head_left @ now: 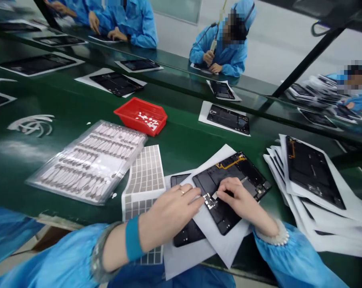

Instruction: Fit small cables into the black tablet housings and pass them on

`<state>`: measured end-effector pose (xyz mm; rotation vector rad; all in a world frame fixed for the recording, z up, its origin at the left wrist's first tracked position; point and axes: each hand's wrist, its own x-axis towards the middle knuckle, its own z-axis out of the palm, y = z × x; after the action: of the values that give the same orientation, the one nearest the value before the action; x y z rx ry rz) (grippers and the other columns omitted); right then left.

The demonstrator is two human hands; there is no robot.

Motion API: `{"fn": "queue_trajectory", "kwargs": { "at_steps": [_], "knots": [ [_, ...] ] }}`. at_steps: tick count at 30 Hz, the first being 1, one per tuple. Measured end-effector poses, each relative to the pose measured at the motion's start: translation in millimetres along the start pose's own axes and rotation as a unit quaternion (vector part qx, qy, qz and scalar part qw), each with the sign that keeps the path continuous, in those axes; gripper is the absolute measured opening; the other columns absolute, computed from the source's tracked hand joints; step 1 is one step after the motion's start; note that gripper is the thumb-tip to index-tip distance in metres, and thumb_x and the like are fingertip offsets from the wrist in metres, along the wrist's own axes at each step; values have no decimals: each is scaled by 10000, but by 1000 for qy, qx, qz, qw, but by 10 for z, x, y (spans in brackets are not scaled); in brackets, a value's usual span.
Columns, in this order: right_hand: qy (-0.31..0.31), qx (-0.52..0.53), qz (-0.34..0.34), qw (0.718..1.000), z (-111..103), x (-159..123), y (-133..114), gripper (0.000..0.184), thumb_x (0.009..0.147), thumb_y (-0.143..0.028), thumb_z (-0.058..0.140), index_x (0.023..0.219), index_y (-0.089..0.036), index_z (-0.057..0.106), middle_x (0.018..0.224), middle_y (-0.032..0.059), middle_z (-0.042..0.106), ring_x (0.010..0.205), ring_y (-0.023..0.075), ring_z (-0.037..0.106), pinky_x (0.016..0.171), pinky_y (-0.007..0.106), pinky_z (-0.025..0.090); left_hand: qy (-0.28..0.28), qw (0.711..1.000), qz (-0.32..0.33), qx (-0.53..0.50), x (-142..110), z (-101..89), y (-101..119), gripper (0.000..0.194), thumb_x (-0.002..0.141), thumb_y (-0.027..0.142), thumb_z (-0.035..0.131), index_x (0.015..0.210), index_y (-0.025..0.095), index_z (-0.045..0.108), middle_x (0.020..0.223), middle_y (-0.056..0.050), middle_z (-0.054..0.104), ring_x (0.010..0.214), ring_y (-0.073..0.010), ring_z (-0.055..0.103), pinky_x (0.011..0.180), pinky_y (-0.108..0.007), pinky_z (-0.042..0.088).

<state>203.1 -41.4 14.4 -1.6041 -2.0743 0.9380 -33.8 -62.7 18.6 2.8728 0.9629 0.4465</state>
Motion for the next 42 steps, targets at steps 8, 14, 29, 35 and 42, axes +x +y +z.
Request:
{"fn": "queue_trajectory", "kwargs": {
  "at_steps": [8, 14, 29, 35, 42],
  "knots": [
    [79, -56, 4, 995, 273, -8, -9, 180, 847, -248, 542, 679, -210, 593, 895, 45, 579, 956, 240, 448, 874, 436, 338, -15, 999, 32, 13, 167, 268, -89, 158, 935, 135, 447, 1028, 177, 568, 1029, -55, 605, 1025, -210, 543, 830, -346, 462],
    [112, -78, 10, 991, 331, -60, -7, 161, 849, -236, 537, 702, -213, 598, 898, 46, 575, 960, 247, 445, 838, 429, 339, -1, 999, 35, 6, 159, 305, -105, 171, 943, 150, 436, 1050, 171, 568, 1036, -66, 612, 1029, -216, 543, 820, -348, 469],
    [116, -91, 7, 989, 337, -65, -10, 175, 849, -237, 529, 688, -215, 593, 899, 47, 579, 962, 243, 448, 851, 421, 343, -7, 999, 37, 12, 149, 325, -112, 193, 950, 151, 409, 1076, 164, 554, 1062, -65, 601, 1043, -223, 539, 844, -358, 460],
    [112, -96, 13, 989, 337, -62, -28, 178, 855, -239, 522, 695, -211, 596, 904, 48, 577, 961, 240, 447, 840, 415, 348, -33, 998, 42, 43, 169, 312, -103, 310, 936, 130, 418, 1235, 171, 490, 1069, -61, 578, 1061, -229, 518, 864, -353, 437],
    [106, -125, -15, 986, 311, -53, -1, 181, 858, -256, 529, 696, -208, 592, 896, 61, 575, 939, 244, 477, 817, 421, 395, -52, 992, 61, 95, 207, 302, -54, 338, 909, 127, 430, 1241, 145, 491, 1080, -92, 578, 1005, -242, 529, 801, -366, 425]
  ]
}}
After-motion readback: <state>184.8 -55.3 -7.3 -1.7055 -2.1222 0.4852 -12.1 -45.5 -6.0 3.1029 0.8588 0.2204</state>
